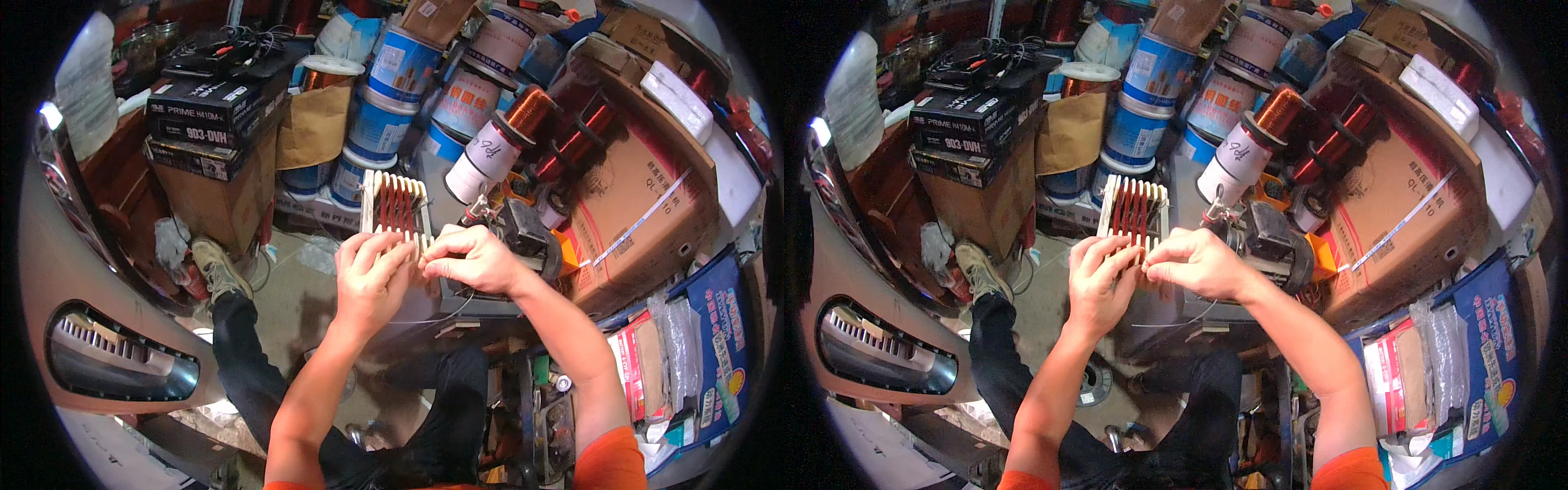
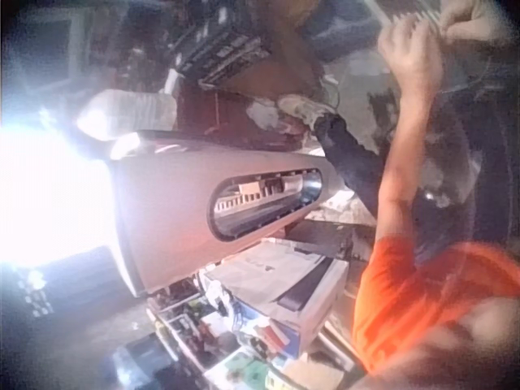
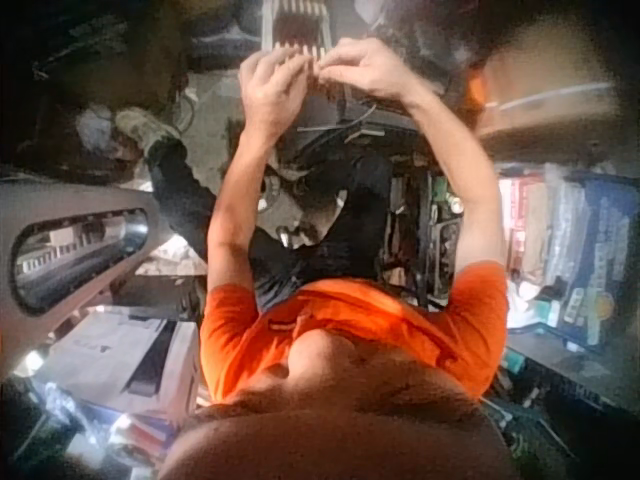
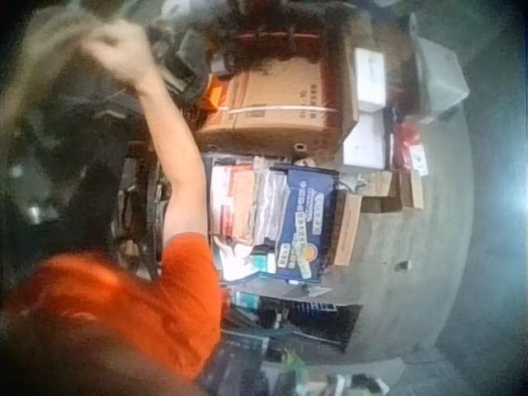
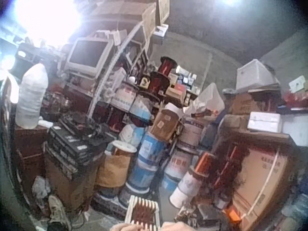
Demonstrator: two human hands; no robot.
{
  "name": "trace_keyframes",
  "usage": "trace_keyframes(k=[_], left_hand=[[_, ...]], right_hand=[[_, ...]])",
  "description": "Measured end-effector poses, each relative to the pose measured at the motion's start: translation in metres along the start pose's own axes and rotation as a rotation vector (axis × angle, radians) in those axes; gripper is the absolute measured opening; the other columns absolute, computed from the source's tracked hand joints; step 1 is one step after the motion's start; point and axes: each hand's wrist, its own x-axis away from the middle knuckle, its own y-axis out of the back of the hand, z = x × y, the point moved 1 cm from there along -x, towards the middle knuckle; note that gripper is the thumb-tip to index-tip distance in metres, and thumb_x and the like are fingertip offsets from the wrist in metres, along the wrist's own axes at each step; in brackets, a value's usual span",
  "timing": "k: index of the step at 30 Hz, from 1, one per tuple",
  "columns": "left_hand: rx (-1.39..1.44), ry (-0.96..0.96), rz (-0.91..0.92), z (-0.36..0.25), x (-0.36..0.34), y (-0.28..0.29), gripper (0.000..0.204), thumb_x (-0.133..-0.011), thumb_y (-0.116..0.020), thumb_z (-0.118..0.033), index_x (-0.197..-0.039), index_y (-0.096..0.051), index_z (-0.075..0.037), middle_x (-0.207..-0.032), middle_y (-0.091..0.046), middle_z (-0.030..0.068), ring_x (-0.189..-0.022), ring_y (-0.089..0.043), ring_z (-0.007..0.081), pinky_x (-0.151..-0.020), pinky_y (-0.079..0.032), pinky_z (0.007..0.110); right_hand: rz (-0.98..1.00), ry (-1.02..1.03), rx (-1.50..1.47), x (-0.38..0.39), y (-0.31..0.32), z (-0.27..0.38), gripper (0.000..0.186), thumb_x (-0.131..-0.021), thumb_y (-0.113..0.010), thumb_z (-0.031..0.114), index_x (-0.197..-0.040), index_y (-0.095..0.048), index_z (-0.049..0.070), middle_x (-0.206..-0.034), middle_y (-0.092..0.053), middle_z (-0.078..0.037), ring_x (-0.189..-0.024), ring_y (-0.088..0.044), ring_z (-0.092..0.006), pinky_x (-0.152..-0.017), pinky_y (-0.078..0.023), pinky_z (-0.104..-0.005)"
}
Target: The person winds red wire onto a white slotted bobbin using a motorized winding machine. They repeatedly pause to adjust the wire placement and secure the coil with a red tie.
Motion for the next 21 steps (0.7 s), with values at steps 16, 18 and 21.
trace_keyframes(k=[16,18,21], left_hand=[[0.178,0.026,0.143,-0.003,-0.012,0.011,0.029,-0.078,-0.073,-0.002,-0.107,-0.07,-0.006,-0.113,-0.07,0.0092,-0.114,-0.058,0.0328,-0.102,-0.042,0.042],[0.187,0.021,0.12,0.002,-0.009,0.008,0.028,-0.077,-0.076,-0.003,-0.105,-0.07,-0.004,-0.111,-0.07,0.0103,-0.113,-0.06,0.0334,-0.101,-0.044,0.042],[0.198,0.008,0.086,0.007,-0.006,0.004,0.03,-0.074,-0.08,-0.005,-0.102,-0.07,-0.003,-0.108,-0.072,0.0102,-0.109,-0.062,0.0334,-0.099,-0.046,0.042]], right_hand=[[-0.208,0.827,0.726,-0.015,-0.008,-0.039,0.033,-0.065,-0.074,0.002,-0.098,-0.07,0.007,-0.1,-0.07,-0.004,-0.09,-0.061,-0.0267,-0.083,-0.048,-0.0375],[-0.175,0.88,0.78,-0.019,-0.007,-0.034,0.032,-0.065,-0.073,0.003,-0.097,-0.07,0.007,-0.101,-0.07,-0.003,-0.093,-0.062,-0.0263,-0.082,-0.049,-0.0378],[-0.149,0.932,0.818,-0.022,-0.008,-0.033,0.032,-0.067,-0.072,0.003,-0.099,-0.067,0.003,-0.103,-0.067,-0.006,-0.095,-0.062,-0.0275,-0.083,-0.05,-0.0394]])
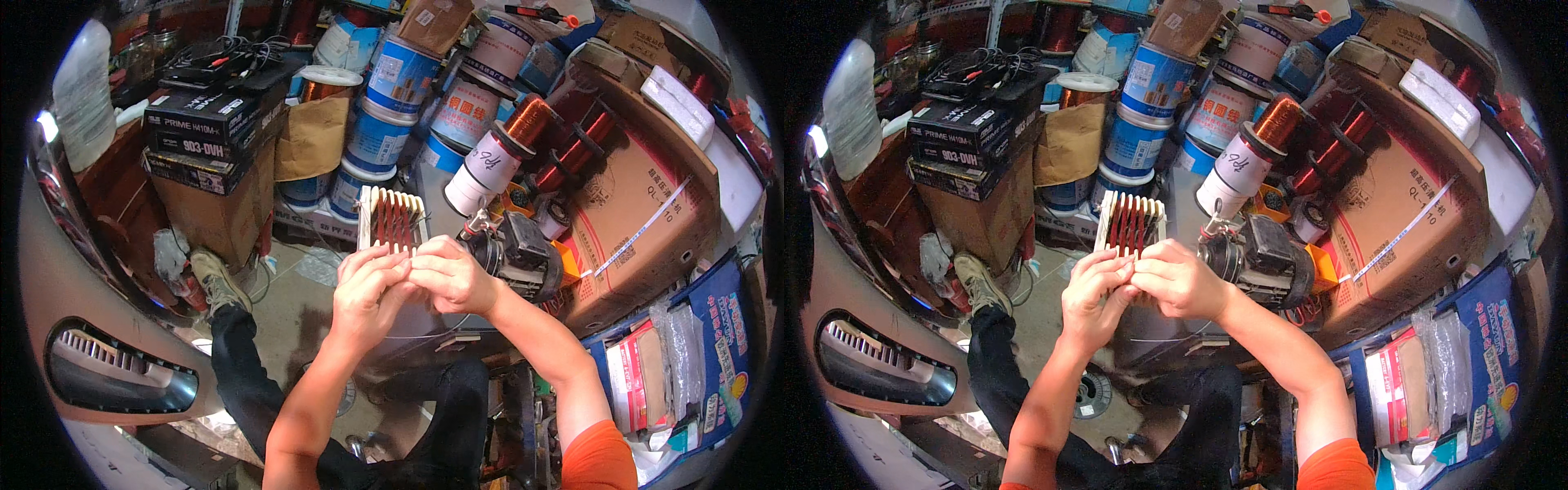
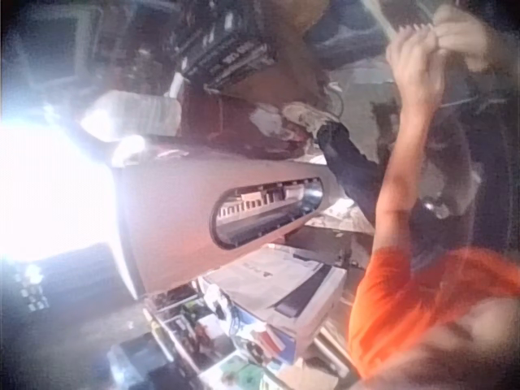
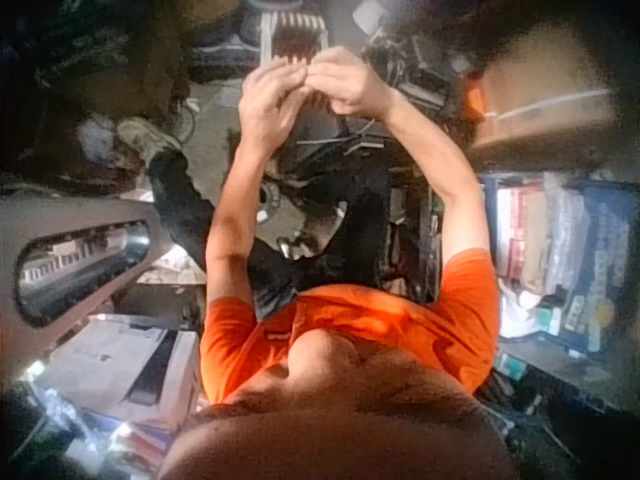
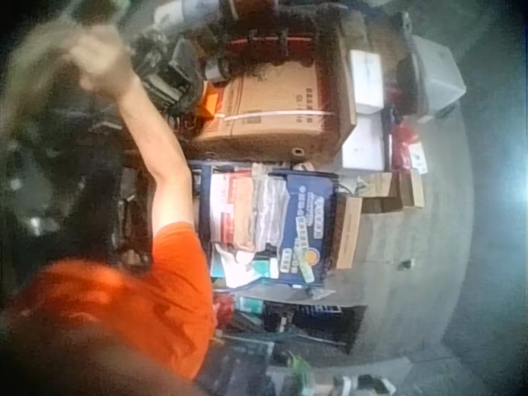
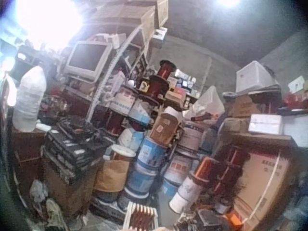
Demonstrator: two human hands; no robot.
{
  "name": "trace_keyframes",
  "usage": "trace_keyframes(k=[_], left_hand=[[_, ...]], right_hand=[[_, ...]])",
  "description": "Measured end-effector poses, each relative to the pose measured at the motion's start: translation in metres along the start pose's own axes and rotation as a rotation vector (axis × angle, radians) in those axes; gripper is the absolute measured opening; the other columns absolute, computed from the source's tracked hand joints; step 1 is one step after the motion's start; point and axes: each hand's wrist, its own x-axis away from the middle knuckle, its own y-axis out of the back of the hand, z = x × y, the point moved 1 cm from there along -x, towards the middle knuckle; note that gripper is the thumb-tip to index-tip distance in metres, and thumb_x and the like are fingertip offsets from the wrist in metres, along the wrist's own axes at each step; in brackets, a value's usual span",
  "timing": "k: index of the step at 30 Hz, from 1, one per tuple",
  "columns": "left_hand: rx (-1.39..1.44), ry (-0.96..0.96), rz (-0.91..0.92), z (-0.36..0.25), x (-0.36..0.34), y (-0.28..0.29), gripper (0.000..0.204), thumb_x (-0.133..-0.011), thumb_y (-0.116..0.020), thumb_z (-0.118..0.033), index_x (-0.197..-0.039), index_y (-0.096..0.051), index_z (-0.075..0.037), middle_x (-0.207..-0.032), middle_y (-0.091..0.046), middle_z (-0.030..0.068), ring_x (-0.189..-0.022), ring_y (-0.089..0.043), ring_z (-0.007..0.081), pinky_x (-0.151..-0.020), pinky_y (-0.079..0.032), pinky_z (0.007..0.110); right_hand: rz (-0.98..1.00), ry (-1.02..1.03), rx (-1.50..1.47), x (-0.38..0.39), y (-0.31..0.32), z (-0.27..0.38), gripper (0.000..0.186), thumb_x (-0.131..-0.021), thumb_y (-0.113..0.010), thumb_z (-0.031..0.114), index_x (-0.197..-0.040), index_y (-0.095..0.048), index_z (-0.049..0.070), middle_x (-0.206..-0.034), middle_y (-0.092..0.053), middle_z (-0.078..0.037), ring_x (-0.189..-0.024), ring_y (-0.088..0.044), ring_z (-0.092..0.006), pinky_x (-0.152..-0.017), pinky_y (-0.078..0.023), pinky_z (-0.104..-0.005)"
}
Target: The person winds red wire onto a white slotted bobbin using a motorized winding machine. They repeatedly pause to adjust the wire placement and secure the coil with a red tie.
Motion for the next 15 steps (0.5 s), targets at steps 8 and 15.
trace_keyframes(k=[8,15], left_hand=[[-0.047,-0.058,0.001,0.0,0.001,-0.002,0.033,-0.067,-0.083,-0.008,-0.098,-0.069,-0.005,-0.107,-0.072,0.0093,-0.107,-0.062,0.0316,-0.095,-0.047,0.042],[-0.074,-0.074,-0.013,-0.001,0.004,-0.004,0.035,-0.066,-0.083,-0.006,-0.098,-0.07,-0.006,-0.105,-0.072,0.008,-0.107,-0.062,0.0309,-0.096,-0.047,0.042]], right_hand=[[-0.036,-0.04,-0.144,0.009,-0.003,0.007,0.033,-0.07,-0.071,-0.003,-0.1,-0.06,0.0,-0.099,-0.063,-0.011,-0.093,-0.062,-0.0311,-0.081,-0.052,-0.039],[-0.05,-0.098,-0.165,0.016,0.004,0.007,0.033,-0.07,-0.073,-0.002,-0.101,-0.065,0.003,-0.103,-0.065,-0.008,-0.092,-0.062,-0.0284,-0.083,-0.049,-0.0385]])
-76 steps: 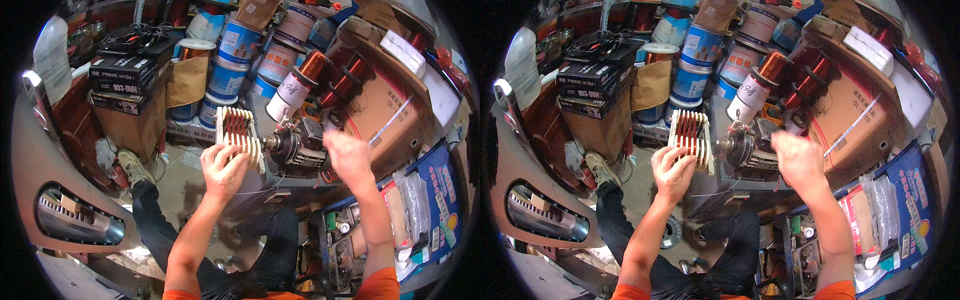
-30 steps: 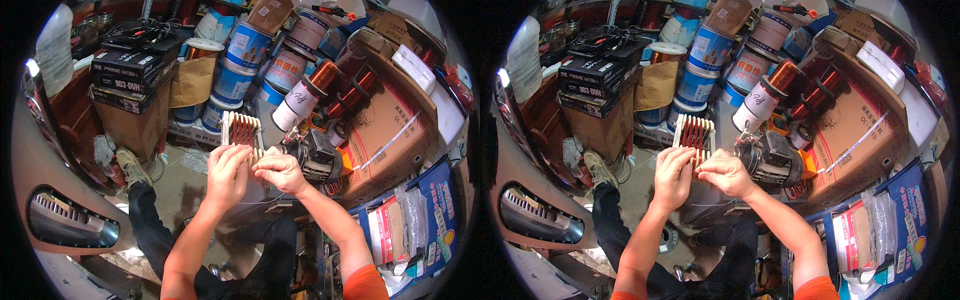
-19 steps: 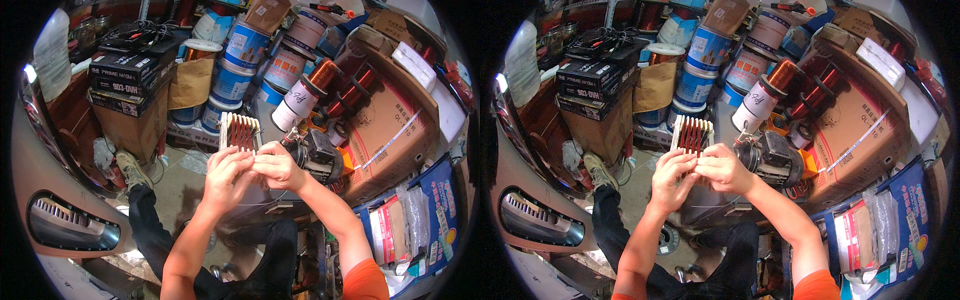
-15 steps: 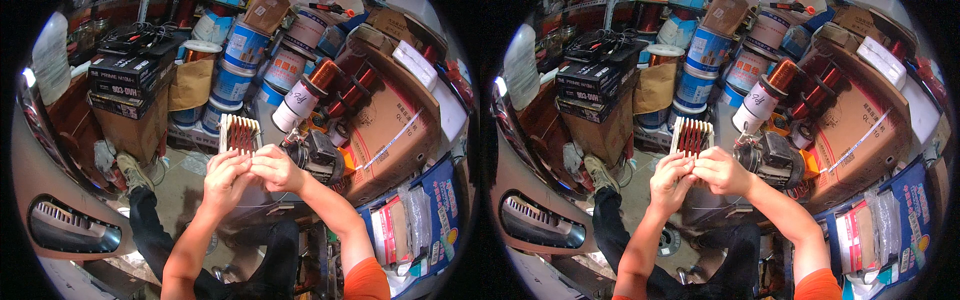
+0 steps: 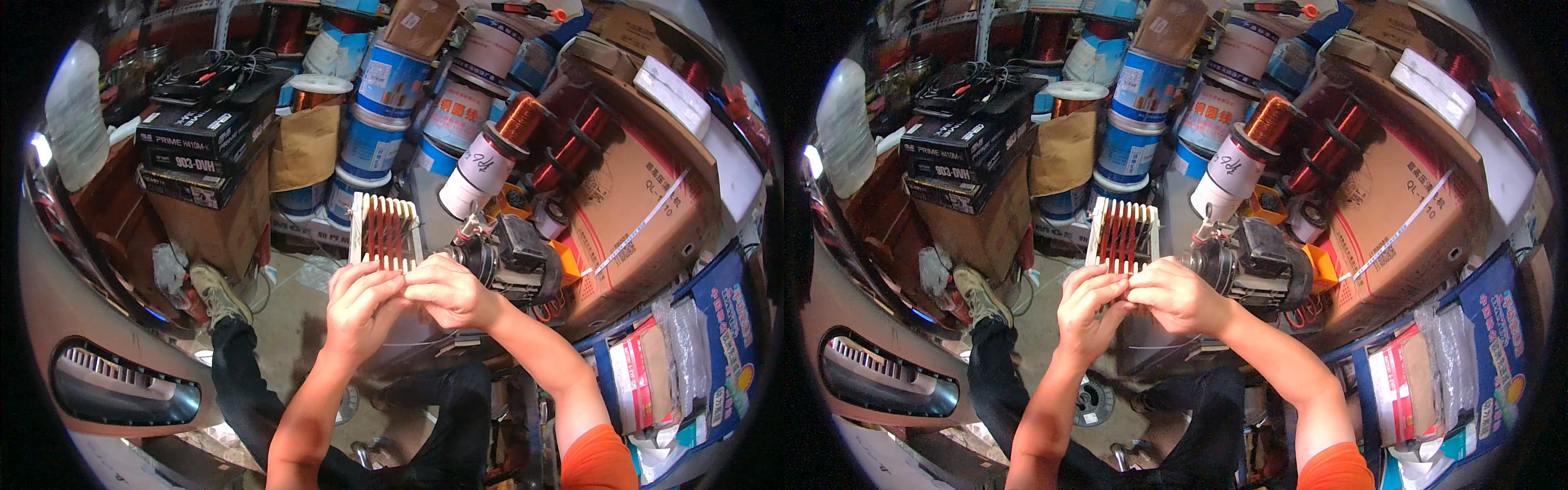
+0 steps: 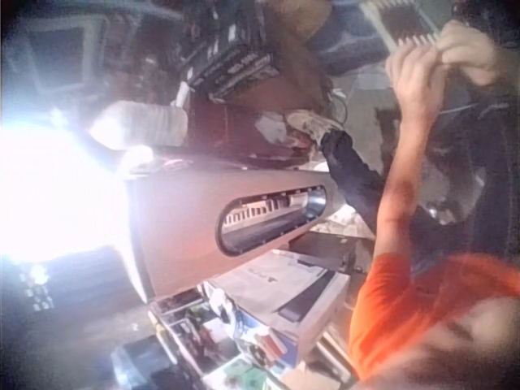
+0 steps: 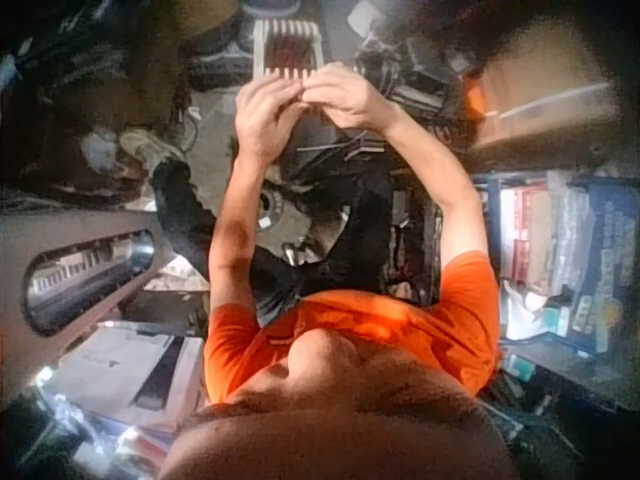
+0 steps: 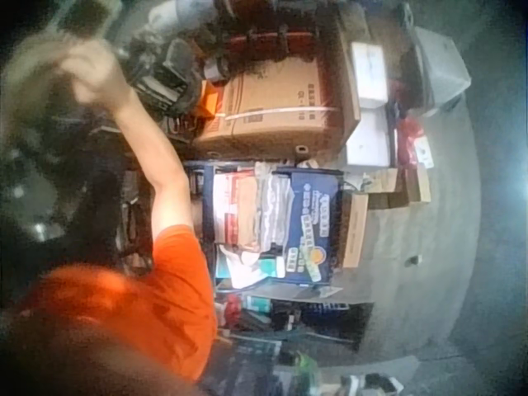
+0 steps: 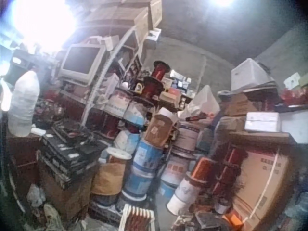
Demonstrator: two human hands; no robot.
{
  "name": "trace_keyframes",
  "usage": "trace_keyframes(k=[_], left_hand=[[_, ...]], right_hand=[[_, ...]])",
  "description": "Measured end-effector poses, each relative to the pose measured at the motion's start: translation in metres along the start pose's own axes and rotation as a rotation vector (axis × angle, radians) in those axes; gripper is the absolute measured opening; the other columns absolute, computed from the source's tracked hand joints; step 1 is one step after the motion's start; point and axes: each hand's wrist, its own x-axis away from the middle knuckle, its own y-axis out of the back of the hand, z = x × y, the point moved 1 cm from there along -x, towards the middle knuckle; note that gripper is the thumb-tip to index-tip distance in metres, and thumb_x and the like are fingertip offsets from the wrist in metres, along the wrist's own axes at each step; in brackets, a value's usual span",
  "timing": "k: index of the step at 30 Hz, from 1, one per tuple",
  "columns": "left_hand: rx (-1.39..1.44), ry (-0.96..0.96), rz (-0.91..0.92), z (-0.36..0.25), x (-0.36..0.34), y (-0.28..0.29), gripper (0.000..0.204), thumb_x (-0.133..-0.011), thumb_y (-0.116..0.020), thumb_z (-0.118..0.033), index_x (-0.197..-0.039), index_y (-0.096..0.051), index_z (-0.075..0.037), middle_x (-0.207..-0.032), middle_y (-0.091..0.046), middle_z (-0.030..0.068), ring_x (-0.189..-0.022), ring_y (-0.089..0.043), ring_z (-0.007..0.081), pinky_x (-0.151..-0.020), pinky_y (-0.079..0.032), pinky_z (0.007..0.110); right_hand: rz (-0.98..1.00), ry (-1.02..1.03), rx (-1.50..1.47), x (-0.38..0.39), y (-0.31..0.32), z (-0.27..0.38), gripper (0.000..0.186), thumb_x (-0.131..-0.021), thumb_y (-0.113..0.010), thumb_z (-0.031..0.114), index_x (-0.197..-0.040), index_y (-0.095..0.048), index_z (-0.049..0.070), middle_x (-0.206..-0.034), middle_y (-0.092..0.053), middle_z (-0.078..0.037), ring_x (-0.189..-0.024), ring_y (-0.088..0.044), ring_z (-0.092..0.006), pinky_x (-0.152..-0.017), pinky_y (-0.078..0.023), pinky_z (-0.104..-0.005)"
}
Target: The person winds red wire onto a white slotted bobbin using a motorized winding machine. They repeatedly pause to adjust the wire placement and secure the coil with a red tie.
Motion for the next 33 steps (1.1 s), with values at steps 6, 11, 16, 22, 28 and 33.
trace_keyframes(k=[6,11,16,22,28,33], left_hand=[[0.026,0.04,-0.015,0.002,0.003,0.0,0.035,-0.069,-0.082,-0.005,-0.102,-0.07,-0.005,-0.102,-0.071,0.0091,-0.107,-0.062,0.0314,-0.097,-0.046,0.042],[0.086,0.167,0.049,-0.004,-0.004,0.006,0.037,-0.084,-0.067,-0.003,-0.12,-0.063,0.0,-0.117,-0.067,0.0133,-0.113,-0.059,0.0311,-0.101,-0.044,0.041],[0.143,0.247,0.052,-0.003,-0.007,0.001,0.055,-0.087,-0.062,-0.001,-0.139,-0.046,0.004,-0.127,-0.061,0.0173,-0.119,-0.055,0.0339,-0.104,-0.039,0.041],[0.194,0.305,-0.026,0.001,-0.002,0.002,0.055,-0.091,-0.058,-0.003,-0.142,-0.04,0.005,-0.125,-0.062,0.0185,-0.116,-0.057,0.0329,-0.103,-0.04,0.042],[0.301,0.37,-0.01,0.003,0.001,-0.004,0.054,-0.094,-0.054,-0.001,-0.145,-0.038,0.002,-0.129,-0.058,0.0171,-0.121,-0.054,0.0237,-0.108,-0.037,0.036],[0.075,0.307,-0.147,0.003,0.007,-0.004,0.032,-0.09,-0.06,-0.002,-0.122,-0.059,0.003,-0.118,-0.062,0.016,-0.112,-0.058,0.0284,-0.101,-0.043,0.038]], right_hand=[[-0.02,-0.079,-0.016,-0.002,-0.004,0.002,0.031,-0.071,-0.073,-0.002,-0.1,-0.067,0.007,-0.103,-0.067,-0.005,-0.091,-0.062,-0.0259,-0.083,-0.046,-0.037],[-0.221,-0.312,-0.317,0.007,-0.026,-0.003,0.022,-0.08,-0.073,0.0,-0.101,-0.073,0.005,-0.106,-0.073,-0.006,-0.09,-0.062,-0.0219,-0.085,-0.045,-0.0355],[-0.161,-0.117,0.184,-0.003,-0.022,-0.006,0.04,-0.081,-0.068,0.007,-0.121,-0.068,0.005,-0.129,-0.065,-0.01,-0.091,-0.06,-0.0192,-0.084,-0.043,-0.0347],[0.189,0.026,1.01,-0.043,0.004,-0.003,0.045,-0.085,-0.053,0.022,-0.123,-0.065,0.002,-0.131,-0.063,-0.011,-0.094,-0.056,-0.0178,-0.082,-0.039,-0.0357],[0.526,-0.008,1.214,-0.06,0.018,-0.021,0.028,-0.08,-0.056,0.022,-0.092,-0.07,0.0,-0.099,-0.069,-0.011,-0.096,-0.056,-0.0209,-0.087,-0.036,-0.0334],[0.665,-0.647,0.839,-0.086,0.018,-0.006,0.015,-0.075,-0.066,0.014,-0.081,-0.074,0.003,-0.081,-0.073,-0.014,-0.072,-0.071,-0.0293,-0.063,-0.053,-0.038]])
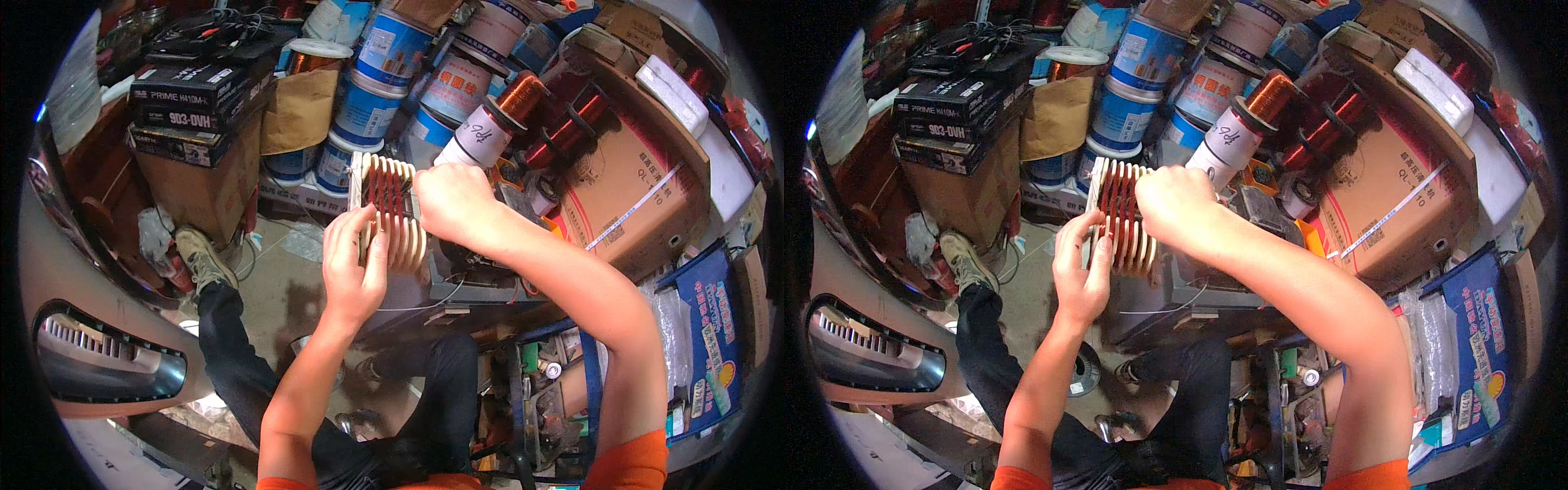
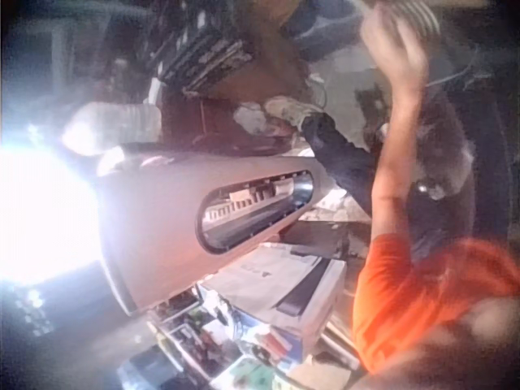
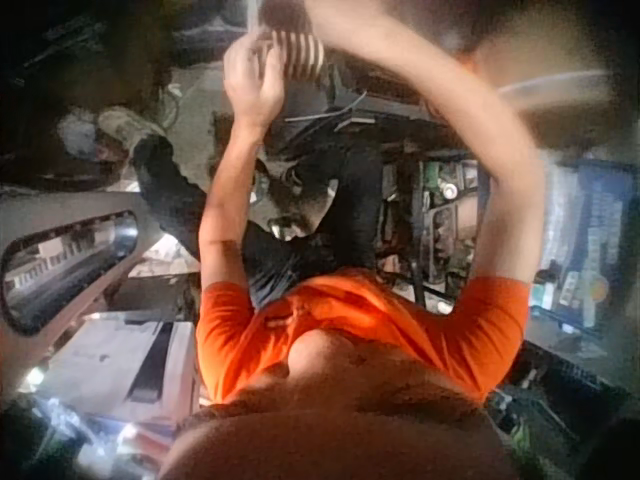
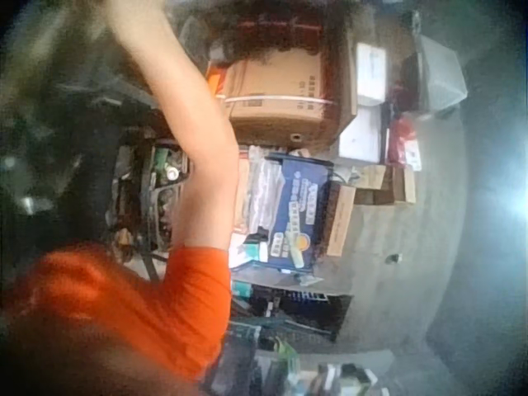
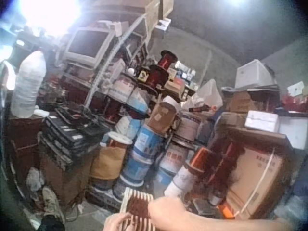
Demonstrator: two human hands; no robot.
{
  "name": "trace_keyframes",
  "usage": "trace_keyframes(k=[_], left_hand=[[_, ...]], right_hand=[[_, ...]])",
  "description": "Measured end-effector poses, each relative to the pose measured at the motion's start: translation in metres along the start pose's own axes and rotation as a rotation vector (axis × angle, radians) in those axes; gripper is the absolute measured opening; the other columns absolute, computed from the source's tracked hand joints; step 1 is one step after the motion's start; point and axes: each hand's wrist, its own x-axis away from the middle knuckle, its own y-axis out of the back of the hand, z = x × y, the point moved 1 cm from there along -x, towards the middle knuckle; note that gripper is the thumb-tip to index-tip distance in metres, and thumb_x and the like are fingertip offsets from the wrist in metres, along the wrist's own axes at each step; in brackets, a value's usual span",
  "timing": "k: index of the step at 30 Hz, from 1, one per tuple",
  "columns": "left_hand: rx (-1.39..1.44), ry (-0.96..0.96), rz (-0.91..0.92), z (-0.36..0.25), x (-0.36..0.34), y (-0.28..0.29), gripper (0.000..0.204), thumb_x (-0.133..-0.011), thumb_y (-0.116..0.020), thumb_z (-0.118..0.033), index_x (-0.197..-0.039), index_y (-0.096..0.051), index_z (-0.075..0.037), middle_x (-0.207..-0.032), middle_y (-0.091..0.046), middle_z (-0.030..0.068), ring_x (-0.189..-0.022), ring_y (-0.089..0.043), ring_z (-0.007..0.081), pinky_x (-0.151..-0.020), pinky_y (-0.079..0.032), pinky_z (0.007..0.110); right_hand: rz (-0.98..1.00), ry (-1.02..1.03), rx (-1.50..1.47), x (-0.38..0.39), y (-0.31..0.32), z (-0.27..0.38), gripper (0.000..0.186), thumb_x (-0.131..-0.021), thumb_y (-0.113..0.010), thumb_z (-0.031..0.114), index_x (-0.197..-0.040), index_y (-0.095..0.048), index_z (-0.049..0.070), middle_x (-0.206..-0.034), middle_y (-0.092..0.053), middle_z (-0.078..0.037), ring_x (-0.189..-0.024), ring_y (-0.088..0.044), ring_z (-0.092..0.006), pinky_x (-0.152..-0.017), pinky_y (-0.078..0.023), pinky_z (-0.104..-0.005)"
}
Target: The person winds red wire onto a white slotted bobbin using a motorized winding machine. They repeatedly pause to adjust the wire placement and secure the coil with a red tie.
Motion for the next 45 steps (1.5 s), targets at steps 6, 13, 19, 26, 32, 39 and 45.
trace_keyframes(k=[6,13,19,26,32,39,45], left_hand=[[-0.094,-0.063,-0.057,0.01,0.011,-0.002,0.028,-0.084,-0.063,0.001,-0.112,-0.064,0.002,-0.119,-0.06,0.0178,-0.111,-0.057,0.0341,-0.1,-0.044,0.042],[-0.014,-0.061,-0.071,0.017,0.016,-0.006,0.028,-0.08,-0.065,0.003,-0.108,-0.067,0.0,-0.117,-0.06,0.017,-0.108,-0.058,0.0332,-0.095,-0.046,0.041],[-0.038,-0.076,-0.049,0.016,0.015,-0.003,0.028,-0.083,-0.063,0.004,-0.11,-0.066,0.001,-0.119,-0.059,0.0183,-0.11,-0.059,0.0335,-0.096,-0.047,0.04],[-0.078,-0.074,-0.014,0.015,0.016,0.0,0.036,-0.083,-0.063,0.0,-0.119,-0.063,0.001,-0.125,-0.056,0.0188,-0.117,-0.054,0.0349,-0.102,-0.042,0.042],[-0.024,0.045,-0.008,0.025,0.024,0.003,0.054,-0.085,-0.063,-0.006,-0.136,-0.047,0.004,-0.138,-0.046,0.0209,-0.128,-0.045,0.0356,-0.11,-0.033,0.043],[0.066,0.118,0.007,0.056,0.026,0.017,0.066,-0.079,-0.061,0.0,-0.142,-0.041,0.003,-0.143,-0.044,0.0204,-0.135,-0.042,0.0318,-0.114,-0.029,0.041],[0.462,0.511,-0.003,0.044,-0.036,0.03,0.023,-0.099,-0.061,-0.019,-0.11,-0.067,0.0,-0.098,-0.067,0.0022,-0.077,-0.058,0.0067,-0.071,-0.047,0.022]], right_hand=[[0.409,-0.505,-1.396,0.017,-0.028,-0.005,0.016,-0.088,-0.067,0.015,-0.08,-0.072,0.002,-0.074,-0.069,-0.003,-0.058,-0.058,-0.0083,-0.052,-0.047,-0.0243],[0.268,-0.683,-2.001,0.039,-0.059,0.008,0.011,-0.092,-0.065,0.006,-0.098,-0.065,-0.003,-0.086,-0.07,-0.009,-0.064,-0.063,-0.0111,-0.059,-0.057,-0.0277],[0.01,-0.712,-2.017,0.043,-0.062,0.024,0.011,-0.089,-0.068,0.004,-0.094,-0.062,-0.005,-0.08,-0.068,-0.011,-0.059,-0.061,-0.0142,-0.054,-0.053,-0.0268],[-0.632,-0.14,-0.856,0.072,-0.048,0.051,0.014,-0.088,-0.069,0.006,-0.098,-0.068,-0.005,-0.096,-0.072,-0.02,-0.073,-0.072,-0.0205,-0.062,-0.057,-0.0292],[-0.681,-0.211,-0.937,0.09,-0.027,0.059,0.013,-0.086,-0.071,0.004,-0.096,-0.07,-0.004,-0.099,-0.073,-0.016,-0.067,-0.068,-0.0126,-0.059,-0.054,-0.0254],[-0.63,-0.359,-0.826,0.048,-0.033,-0.001,0.053,-0.084,-0.074,0.025,-0.127,-0.056,0.0,-0.127,-0.058,-0.021,-0.11,-0.061,-0.0324,-0.094,-0.049,-0.0394],[-0.472,-0.352,-1.015,0.053,-0.04,0.001,0.06,-0.083,-0.075,0.023,-0.134,-0.052,0.001,-0.128,-0.054,-0.02,-0.103,-0.06,-0.0294,-0.09,-0.049,-0.0371]])
